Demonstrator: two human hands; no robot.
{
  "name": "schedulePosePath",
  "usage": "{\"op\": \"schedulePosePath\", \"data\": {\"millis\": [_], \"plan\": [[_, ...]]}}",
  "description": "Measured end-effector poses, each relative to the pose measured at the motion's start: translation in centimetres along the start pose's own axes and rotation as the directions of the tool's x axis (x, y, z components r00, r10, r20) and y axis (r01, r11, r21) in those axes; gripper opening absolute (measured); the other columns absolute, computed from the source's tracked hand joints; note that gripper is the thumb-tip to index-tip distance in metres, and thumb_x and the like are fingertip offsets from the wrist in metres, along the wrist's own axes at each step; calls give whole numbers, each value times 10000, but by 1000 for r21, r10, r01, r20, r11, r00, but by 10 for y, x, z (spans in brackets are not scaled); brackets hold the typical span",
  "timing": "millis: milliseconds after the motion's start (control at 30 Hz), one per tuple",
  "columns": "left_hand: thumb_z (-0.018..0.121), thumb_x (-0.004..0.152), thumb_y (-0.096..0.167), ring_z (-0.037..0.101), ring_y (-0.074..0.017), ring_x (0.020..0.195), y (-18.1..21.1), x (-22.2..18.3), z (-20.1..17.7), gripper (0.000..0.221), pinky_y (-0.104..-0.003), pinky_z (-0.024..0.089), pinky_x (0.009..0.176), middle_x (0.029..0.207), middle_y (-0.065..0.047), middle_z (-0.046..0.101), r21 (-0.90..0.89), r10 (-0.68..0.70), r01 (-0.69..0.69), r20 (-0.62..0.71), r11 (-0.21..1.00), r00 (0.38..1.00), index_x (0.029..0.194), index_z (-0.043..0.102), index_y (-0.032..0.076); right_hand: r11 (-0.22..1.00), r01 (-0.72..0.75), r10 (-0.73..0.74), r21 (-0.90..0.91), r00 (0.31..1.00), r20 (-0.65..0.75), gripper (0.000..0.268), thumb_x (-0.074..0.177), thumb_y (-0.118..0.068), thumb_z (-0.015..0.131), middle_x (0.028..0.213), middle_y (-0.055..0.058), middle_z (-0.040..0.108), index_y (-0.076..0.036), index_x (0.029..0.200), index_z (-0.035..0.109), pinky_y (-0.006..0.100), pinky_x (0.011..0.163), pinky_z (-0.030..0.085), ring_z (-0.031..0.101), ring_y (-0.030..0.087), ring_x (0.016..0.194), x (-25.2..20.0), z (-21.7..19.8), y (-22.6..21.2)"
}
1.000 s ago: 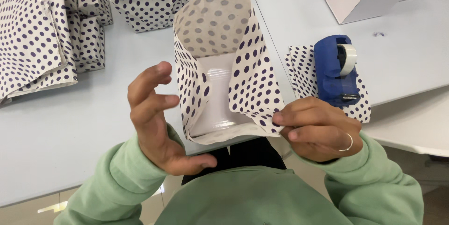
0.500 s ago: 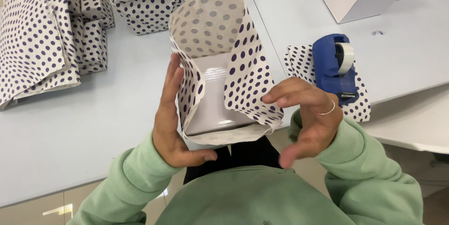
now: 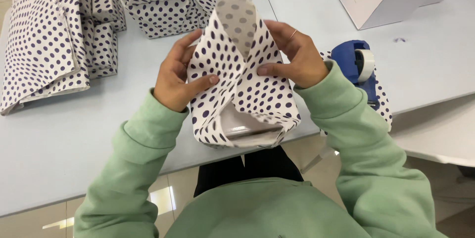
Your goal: The person wraps a small white box in polka-dot paper, using a tape dispenser to secure the paper around the box and then folding the ends to complete the wrapping.
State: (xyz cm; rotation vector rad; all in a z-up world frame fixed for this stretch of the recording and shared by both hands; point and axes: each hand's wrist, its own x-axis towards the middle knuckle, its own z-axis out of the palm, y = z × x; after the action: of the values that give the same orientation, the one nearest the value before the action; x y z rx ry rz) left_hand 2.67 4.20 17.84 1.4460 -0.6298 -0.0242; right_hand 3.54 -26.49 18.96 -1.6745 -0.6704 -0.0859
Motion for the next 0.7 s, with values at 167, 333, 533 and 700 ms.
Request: {"op": "schedulePosePath", "data": {"millis": [167, 333, 533, 700], "plan": [[936, 763, -82, 782, -242, 1106, -21, 0, 1, 611, -361, 647, 1000, 1156, -174, 806, 26, 34, -31, -118, 999, 992, 1334, 727, -15, 987, 146, -141, 68, 988, -70, 421, 844, 47, 900, 1204, 218, 803, 21, 1241, 763, 453, 1082, 587, 743, 353, 1228, -8, 6, 27], [766, 783, -229, 782, -360, 1182, -15, -8, 1, 369, -458, 610, 1085, 1067, -187, 827, 189, 302, -289, -46, 939, 952, 1065, 853, -8, 943, 324, -328, -69, 943, -55, 233, 924, 171, 764, 1125, 239, 820, 9, 1078, 828, 503, 1082, 598, 731, 423, 1270, -18, 3, 24], [703, 936, -148, 808, -341, 1155, 1, -22, 4, 276, -461, 548, 1120, 1083, -109, 858, 429, 554, -546, 120, 720, 824, 1046, 863, 47, 754, 607, -608, -250, 790, 84, 269, 978, 188, 659, 1131, 208, 834, 27, 1074, 852, 529, 1141, 544, 742, 420, 1248, -24, -7, 23], [774, 968, 1, 810, -320, 1153, 8, -26, 6, 163, -486, 561, 1097, 1136, -107, 857, 482, 578, -613, 241, 626, 780, 1086, 856, 78, 642, 660, -647, -389, 739, 187, 220, 997, 51, 726, 1178, 192, 836, -45, 1155, 844, 531, 1070, 596, 803, 382, 1149, -32, -1, -12]]}}
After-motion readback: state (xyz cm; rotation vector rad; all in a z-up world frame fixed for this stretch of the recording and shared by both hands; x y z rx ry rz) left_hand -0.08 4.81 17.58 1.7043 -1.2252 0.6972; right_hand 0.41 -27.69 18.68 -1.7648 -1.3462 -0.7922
